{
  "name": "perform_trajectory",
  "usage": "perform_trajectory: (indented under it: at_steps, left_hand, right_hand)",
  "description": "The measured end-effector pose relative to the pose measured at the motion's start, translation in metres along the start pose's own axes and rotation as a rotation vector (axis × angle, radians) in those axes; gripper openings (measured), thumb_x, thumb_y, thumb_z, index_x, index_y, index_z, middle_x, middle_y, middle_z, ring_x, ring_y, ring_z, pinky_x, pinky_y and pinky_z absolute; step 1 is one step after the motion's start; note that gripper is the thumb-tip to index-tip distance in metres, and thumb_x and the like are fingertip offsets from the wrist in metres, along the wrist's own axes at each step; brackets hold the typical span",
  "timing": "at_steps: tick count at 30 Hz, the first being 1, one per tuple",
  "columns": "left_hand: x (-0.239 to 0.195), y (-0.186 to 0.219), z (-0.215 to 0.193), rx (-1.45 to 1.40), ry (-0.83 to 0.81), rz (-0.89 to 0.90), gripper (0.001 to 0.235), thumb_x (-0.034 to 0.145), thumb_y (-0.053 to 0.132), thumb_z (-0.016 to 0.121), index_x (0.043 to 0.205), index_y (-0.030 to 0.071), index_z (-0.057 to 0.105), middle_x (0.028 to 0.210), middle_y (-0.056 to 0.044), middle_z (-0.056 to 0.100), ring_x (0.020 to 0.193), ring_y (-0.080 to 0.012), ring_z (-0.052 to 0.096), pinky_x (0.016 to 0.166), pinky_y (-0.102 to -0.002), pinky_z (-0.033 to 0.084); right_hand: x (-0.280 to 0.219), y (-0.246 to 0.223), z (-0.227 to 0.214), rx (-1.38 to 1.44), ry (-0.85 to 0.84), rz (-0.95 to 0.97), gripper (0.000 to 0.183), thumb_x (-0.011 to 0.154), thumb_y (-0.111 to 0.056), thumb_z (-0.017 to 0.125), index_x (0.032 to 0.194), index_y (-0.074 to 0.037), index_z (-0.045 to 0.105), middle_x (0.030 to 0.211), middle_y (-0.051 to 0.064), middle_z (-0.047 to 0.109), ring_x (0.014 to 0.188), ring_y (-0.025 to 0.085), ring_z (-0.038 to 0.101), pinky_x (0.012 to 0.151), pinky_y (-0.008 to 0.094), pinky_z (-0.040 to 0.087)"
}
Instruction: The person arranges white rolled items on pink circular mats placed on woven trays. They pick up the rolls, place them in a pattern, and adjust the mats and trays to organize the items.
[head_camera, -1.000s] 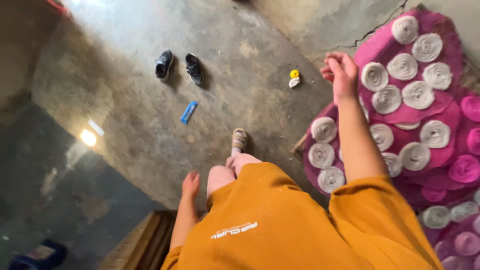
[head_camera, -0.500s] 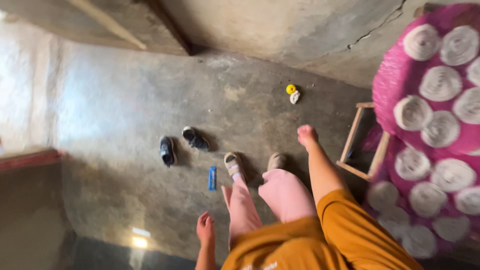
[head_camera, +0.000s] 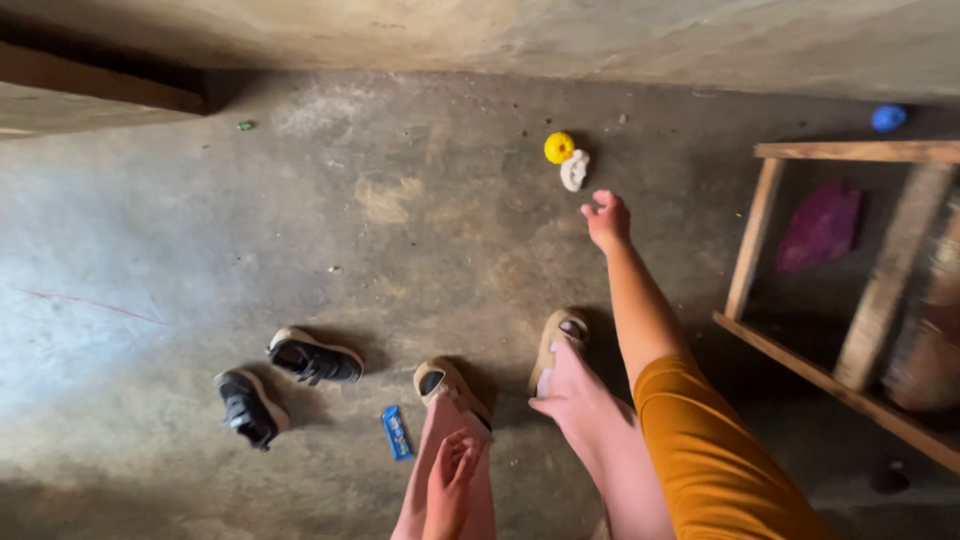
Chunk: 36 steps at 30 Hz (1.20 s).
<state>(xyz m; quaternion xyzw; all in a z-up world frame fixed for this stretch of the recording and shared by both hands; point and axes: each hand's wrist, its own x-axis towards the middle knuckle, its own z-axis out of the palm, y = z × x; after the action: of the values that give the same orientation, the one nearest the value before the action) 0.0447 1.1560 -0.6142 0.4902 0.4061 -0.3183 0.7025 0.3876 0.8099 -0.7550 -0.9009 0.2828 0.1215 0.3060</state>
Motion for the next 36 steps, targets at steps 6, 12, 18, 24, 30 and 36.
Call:
perform_trajectory:
  at_steps: [6, 12, 18, 24, 30, 36]
  left_hand:
    - [0.041, -0.014, -0.047, 0.125, -0.138, 0.155, 0.043, 0.097, 0.009, 0.06, 0.139, 0.002, 0.049, 0.118, -0.011, 0.076, 0.112, -0.0152, 0.07, 0.098, -0.027, 0.05]
    - [0.059, -0.03, -0.081, 0.197, -0.022, 0.232, 0.048, 0.095, 0.006, 0.065, 0.141, 0.0, 0.054, 0.116, -0.01, 0.07, 0.103, -0.0164, 0.068, 0.092, -0.03, 0.052]
    - [0.035, -0.022, -0.04, 0.042, 0.003, 0.192, 0.041, 0.096, 0.008, 0.063, 0.136, -0.001, 0.056, 0.114, -0.009, 0.071, 0.108, -0.0157, 0.069, 0.096, -0.029, 0.052]
    - [-0.008, 0.038, 0.027, -0.075, -0.012, 0.172, 0.032, 0.104, 0.014, 0.064, 0.132, -0.001, 0.061, 0.11, -0.007, 0.063, 0.096, -0.0143, 0.058, 0.086, -0.03, 0.049]
    - [-0.086, 0.238, 0.107, -0.38, -0.202, 0.281, 0.055, 0.097, 0.041, 0.055, 0.141, 0.008, 0.054, 0.14, -0.005, 0.062, 0.126, -0.0185, 0.059, 0.107, -0.037, 0.043]
    - [-0.239, 0.383, 0.17, -0.319, -0.496, 0.303, 0.056, 0.105, 0.045, 0.053, 0.137, -0.001, 0.059, 0.127, -0.013, 0.068, 0.118, -0.0242, 0.065, 0.103, -0.042, 0.049]
  right_hand:
    - [0.088, 0.061, 0.078, -0.063, 0.117, -0.338, 0.063, 0.084, -0.007, 0.077, 0.143, -0.005, 0.054, 0.135, 0.021, 0.059, 0.126, 0.042, 0.053, 0.107, 0.047, 0.042]
    - [0.107, 0.071, 0.101, -0.175, 0.017, -0.297, 0.052, 0.075, -0.012, 0.084, 0.12, -0.005, 0.06, 0.122, 0.02, 0.064, 0.12, 0.041, 0.055, 0.106, 0.05, 0.041]
    - [0.064, 0.051, 0.081, 0.274, -0.247, 0.011, 0.036, 0.08, -0.014, 0.083, 0.111, -0.005, 0.067, 0.109, 0.013, 0.072, 0.101, 0.025, 0.069, 0.089, 0.038, 0.056]
    - [-0.041, -0.043, 0.006, 0.962, -0.5, 0.124, 0.049, 0.084, -0.01, 0.08, 0.129, -0.008, 0.061, 0.116, 0.005, 0.071, 0.106, 0.018, 0.068, 0.09, 0.034, 0.057]
    - [-0.217, -0.217, -0.181, 1.465, -0.832, -0.022, 0.059, 0.086, -0.009, 0.081, 0.138, -0.007, 0.053, 0.126, 0.006, 0.063, 0.118, 0.02, 0.062, 0.1, 0.038, 0.053]
    - [-0.33, -0.316, -0.386, 1.228, -0.716, -0.269, 0.05, 0.092, -0.011, 0.073, 0.139, -0.006, 0.055, 0.12, 0.007, 0.065, 0.116, 0.016, 0.063, 0.102, 0.032, 0.053]
